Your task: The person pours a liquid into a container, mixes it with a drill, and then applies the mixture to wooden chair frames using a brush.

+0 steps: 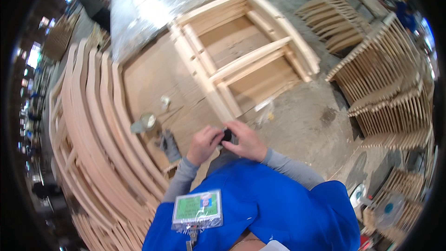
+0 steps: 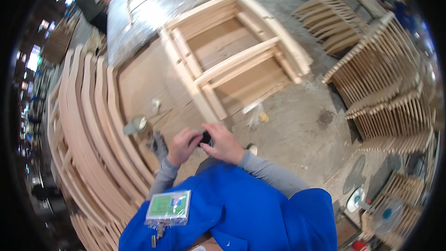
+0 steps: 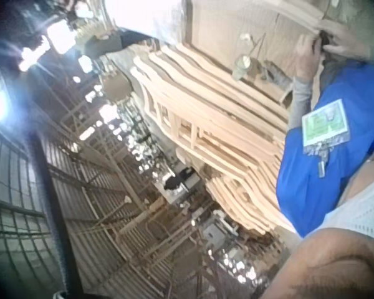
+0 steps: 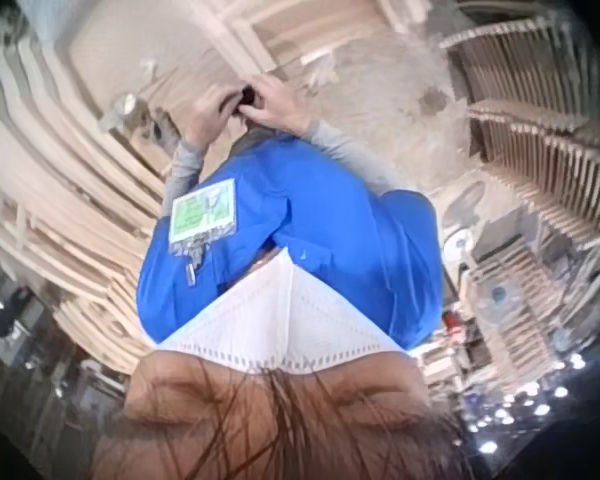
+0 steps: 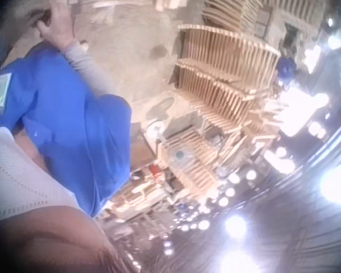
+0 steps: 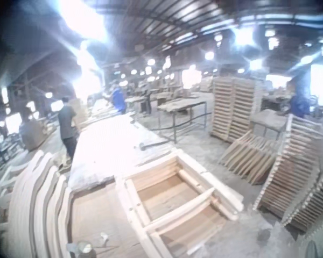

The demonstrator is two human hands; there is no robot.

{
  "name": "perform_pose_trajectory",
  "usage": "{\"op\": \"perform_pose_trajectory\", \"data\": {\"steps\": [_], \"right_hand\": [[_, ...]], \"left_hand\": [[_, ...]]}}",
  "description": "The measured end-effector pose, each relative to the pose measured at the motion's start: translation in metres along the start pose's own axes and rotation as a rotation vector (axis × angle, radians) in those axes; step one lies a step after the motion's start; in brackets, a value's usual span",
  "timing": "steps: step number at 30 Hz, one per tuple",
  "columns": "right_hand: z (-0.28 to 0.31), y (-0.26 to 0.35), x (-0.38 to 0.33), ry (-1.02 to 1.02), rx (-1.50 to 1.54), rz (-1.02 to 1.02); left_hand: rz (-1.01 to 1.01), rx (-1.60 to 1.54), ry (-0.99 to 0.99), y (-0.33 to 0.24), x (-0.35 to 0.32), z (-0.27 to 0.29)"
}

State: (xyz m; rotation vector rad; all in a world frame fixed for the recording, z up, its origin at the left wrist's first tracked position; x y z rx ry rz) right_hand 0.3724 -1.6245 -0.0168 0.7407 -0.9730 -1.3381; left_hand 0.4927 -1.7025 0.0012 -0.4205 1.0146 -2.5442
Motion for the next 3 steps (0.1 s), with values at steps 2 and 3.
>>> {"op": "perform_pose_trajectory", "data": {"steps": [2, 3], "right_hand": [[0.004, -0.017, -0.014, 0.061, -0.046, -0.085], [0.001, -0.025, -0.021, 0.124, -0.018, -0.178]], "left_hand": [[-0.072, -0.014, -0.012, -0.024, 0.005, -0.017], [-0.143, -0.021, -0.015, -0.031, 0.027, -0.022]]}}
Point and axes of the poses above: each hand's wrist, its own x-axis towards the middle knuckle, its own z-axis out of the back of the hand, y = z × x, the point moved 5 cm from there along x, towards the middle knuckle, and after that the axes turned 10 degrees about y, right-handed, at the moved point
